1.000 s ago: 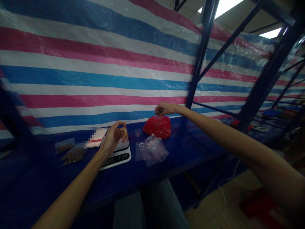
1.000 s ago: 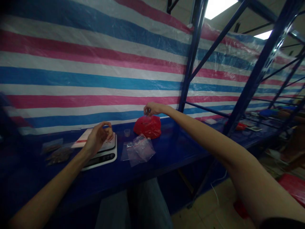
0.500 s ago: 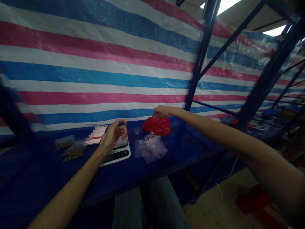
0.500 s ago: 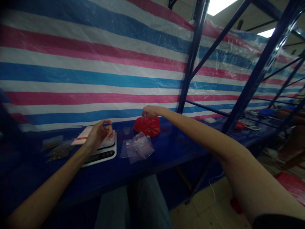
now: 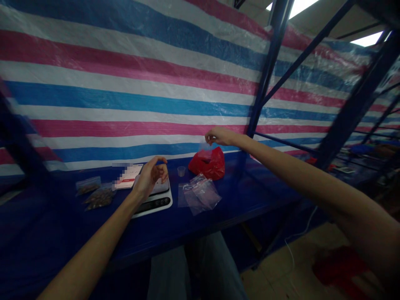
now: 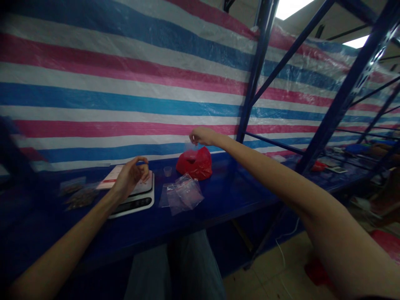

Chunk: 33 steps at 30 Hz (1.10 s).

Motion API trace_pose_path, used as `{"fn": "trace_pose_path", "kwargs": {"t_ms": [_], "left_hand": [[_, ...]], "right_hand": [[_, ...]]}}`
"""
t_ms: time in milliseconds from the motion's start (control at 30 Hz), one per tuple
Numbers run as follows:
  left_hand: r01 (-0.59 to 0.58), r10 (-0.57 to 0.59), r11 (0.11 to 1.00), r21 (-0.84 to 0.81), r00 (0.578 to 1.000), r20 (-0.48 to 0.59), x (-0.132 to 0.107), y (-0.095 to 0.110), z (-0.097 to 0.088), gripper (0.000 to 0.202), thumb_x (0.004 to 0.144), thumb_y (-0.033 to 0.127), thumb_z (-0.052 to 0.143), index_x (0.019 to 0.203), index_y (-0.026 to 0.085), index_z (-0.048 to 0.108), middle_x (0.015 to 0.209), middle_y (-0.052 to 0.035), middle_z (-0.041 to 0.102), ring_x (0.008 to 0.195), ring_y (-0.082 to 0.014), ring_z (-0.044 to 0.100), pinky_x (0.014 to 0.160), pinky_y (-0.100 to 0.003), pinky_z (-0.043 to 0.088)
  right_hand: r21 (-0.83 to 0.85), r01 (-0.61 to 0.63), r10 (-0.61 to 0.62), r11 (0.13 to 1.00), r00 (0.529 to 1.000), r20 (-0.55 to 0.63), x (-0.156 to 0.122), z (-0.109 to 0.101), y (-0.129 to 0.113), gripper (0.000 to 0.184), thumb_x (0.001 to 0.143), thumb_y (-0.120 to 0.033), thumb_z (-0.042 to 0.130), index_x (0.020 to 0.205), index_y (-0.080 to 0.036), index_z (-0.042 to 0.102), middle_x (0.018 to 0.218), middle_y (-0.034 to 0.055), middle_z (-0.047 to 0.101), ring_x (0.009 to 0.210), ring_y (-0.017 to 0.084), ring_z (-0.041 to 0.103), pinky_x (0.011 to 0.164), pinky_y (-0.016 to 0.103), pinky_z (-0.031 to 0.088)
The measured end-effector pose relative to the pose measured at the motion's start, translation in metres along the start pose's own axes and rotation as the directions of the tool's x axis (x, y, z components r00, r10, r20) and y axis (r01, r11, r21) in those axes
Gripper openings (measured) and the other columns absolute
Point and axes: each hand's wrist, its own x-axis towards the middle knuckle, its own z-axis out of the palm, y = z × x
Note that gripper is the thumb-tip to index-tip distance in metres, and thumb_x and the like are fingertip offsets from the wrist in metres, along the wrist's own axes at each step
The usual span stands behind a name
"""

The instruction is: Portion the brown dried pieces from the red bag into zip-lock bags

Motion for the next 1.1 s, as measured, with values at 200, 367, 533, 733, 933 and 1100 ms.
{"fn": "trace_pose_path", "kwargs": {"t_ms": [200, 367, 533, 733, 933, 1100], "left_hand": [[-0.031, 0.031, 0.999, -0.009, 0.999, -0.034, -0.003, 0.005, 0.002, 0.030, 0.098, 0.047, 0.042, 0.096, 0.020, 0.054, 0.050, 0.0042, 0.050, 0.046, -0.0130, 0.046, 0.051, -0.024, 0.038], [-0.104, 0.097, 0.993, -0.051, 0.987, -0.132, -0.004, 0.014, 0.005, 0.035, 0.098, 0.052, 0.038, 0.095, 0.021, 0.054, 0.046, 0.0055, 0.046, 0.042, -0.0126, 0.041, 0.050, -0.025, 0.038], [-0.147, 0.161, 0.986, 0.084, 0.969, -0.188, 0.001, 0.006, 0.000, 0.039, 0.096, 0.056, 0.044, 0.089, 0.020, 0.056, 0.046, 0.0048, 0.048, 0.041, -0.0115, 0.042, 0.050, -0.024, 0.037], [-0.192, 0.286, 0.950, 0.247, 0.855, -0.434, -0.003, 0.006, -0.021, 0.041, 0.094, 0.054, 0.046, 0.074, 0.019, 0.055, 0.045, 0.0036, 0.047, 0.040, -0.0114, 0.042, 0.047, -0.024, 0.033], [0.177, 0.377, 0.602, 0.779, 0.796, -0.473, -0.071, 0.032, -0.094, 0.024, 0.085, 0.041, 0.058, 0.090, 0.019, 0.066, 0.091, -0.0071, 0.065, 0.085, -0.0214, 0.063, 0.072, -0.031, 0.049], [0.352, 0.153, 0.022, 0.936, 0.924, -0.351, -0.121, 0.040, -0.138, 0.042, 0.082, 0.051, 0.063, 0.108, 0.020, 0.073, 0.125, -0.0130, 0.063, 0.113, -0.0340, 0.058, 0.097, -0.047, 0.047]], "right_hand": [[-0.139, -0.177, 0.116, 0.974, 0.925, -0.362, -0.041, 0.013, -0.049, 0.035, 0.093, -0.015, 0.048, 0.118, -0.014, 0.072, 0.105, 0.0141, 0.076, 0.094, 0.028, 0.067, 0.085, 0.040, 0.045], [-0.064, 0.112, -0.123, 0.992, 0.974, -0.189, -0.104, 0.098, -0.114, 0.039, 0.092, -0.014, 0.050, 0.124, -0.024, 0.069, 0.124, 0.0105, 0.072, 0.096, 0.025, 0.072, 0.081, 0.037, 0.054], [0.157, 0.138, -0.107, 0.978, 0.977, -0.187, -0.124, 0.158, -0.144, 0.044, 0.097, -0.025, 0.054, 0.140, -0.030, 0.058, 0.136, 0.0102, 0.066, 0.118, 0.026, 0.068, 0.098, 0.041, 0.056], [0.190, 0.068, -0.043, 0.979, 0.990, -0.134, -0.107, 0.170, -0.153, 0.048, 0.102, -0.035, 0.049, 0.149, -0.034, 0.048, 0.153, 0.0103, 0.050, 0.139, 0.033, 0.050, 0.109, 0.056, 0.047], [0.262, 0.012, 0.085, 0.965, 0.929, -0.359, -0.113, 0.162, -0.145, 0.044, 0.100, -0.028, 0.050, 0.143, -0.033, 0.054, 0.146, 0.0114, 0.056, 0.133, 0.033, 0.052, 0.104, 0.058, 0.047], [0.435, 0.069, 0.191, 0.898, 0.829, -0.526, -0.095, 0.145, -0.126, 0.037, 0.098, -0.018, 0.048, 0.131, -0.029, 0.061, 0.128, 0.0110, 0.060, 0.120, 0.029, 0.058, 0.101, 0.051, 0.048]]}}
